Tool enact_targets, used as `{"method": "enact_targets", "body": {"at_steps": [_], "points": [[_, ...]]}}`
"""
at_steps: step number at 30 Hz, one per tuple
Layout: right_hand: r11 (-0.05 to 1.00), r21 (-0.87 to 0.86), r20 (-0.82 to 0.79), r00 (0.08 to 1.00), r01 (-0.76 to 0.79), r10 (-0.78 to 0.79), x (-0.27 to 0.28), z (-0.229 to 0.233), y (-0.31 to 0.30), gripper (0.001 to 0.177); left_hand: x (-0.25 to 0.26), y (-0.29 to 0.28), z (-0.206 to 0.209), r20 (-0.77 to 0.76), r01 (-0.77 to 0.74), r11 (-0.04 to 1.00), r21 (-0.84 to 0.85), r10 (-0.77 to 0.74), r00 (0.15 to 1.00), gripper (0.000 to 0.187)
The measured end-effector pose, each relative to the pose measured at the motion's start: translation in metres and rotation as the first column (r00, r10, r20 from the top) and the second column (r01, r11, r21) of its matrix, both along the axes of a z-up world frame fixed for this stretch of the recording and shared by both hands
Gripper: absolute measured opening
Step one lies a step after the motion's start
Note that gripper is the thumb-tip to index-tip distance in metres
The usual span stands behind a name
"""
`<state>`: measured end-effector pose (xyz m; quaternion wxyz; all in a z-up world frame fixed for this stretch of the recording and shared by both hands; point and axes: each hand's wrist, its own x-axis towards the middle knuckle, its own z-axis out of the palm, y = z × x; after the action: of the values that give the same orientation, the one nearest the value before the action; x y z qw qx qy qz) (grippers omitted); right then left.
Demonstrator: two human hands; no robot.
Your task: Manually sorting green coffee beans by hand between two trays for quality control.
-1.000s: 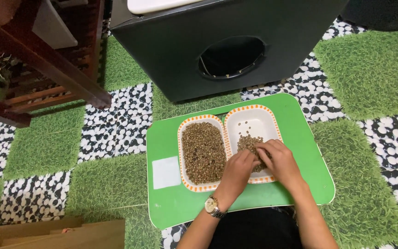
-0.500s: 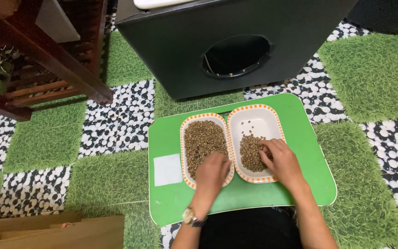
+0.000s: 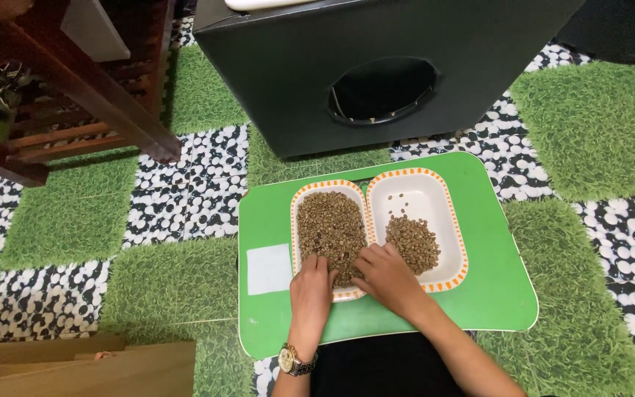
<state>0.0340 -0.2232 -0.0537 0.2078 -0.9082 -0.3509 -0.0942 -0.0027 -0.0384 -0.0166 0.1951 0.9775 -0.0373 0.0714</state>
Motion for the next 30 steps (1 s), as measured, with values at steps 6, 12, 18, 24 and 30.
{"method": "enact_targets", "body": {"at_steps": [6, 12, 18, 24, 30], "points": [[0.999, -0.007, 0.041, 0.999, -0.031, 0.031, 0.004, -0.002, 0.014, 0.02, -0.003, -0.001, 0.004, 0.023, 0.012, 0.997, -0.07, -0.01, 1.0, 0.009], [0.999, 0.006, 0.05, 0.998, -0.038, 0.038, 0.006, -0.007, 0.02, 0.014, -0.004, -0.001, -0.001, 0.032, 0.007, 0.997, -0.081, -0.004, 0.999, 0.007], [0.998, 0.057, 0.055, 0.998, -0.038, 0.035, 0.006, -0.009, 0.022, 0.012, -0.006, -0.003, 0.002, 0.029, -0.008, 0.991, -0.134, 0.012, 1.0, 0.007], [0.993, 0.113, 0.052, 0.998, -0.032, 0.026, 0.005, -0.004, 0.022, 0.009, -0.006, -0.006, -0.001, 0.072, -0.027, 0.995, -0.101, 0.034, 0.997, 0.006], [0.994, 0.106, 0.021, 1.0, -0.018, 0.016, 0.002, 0.001, 0.017, 0.017, -0.006, -0.005, -0.002, 0.081, -0.004, 0.996, -0.085, 0.011, 0.997, 0.019]]}}
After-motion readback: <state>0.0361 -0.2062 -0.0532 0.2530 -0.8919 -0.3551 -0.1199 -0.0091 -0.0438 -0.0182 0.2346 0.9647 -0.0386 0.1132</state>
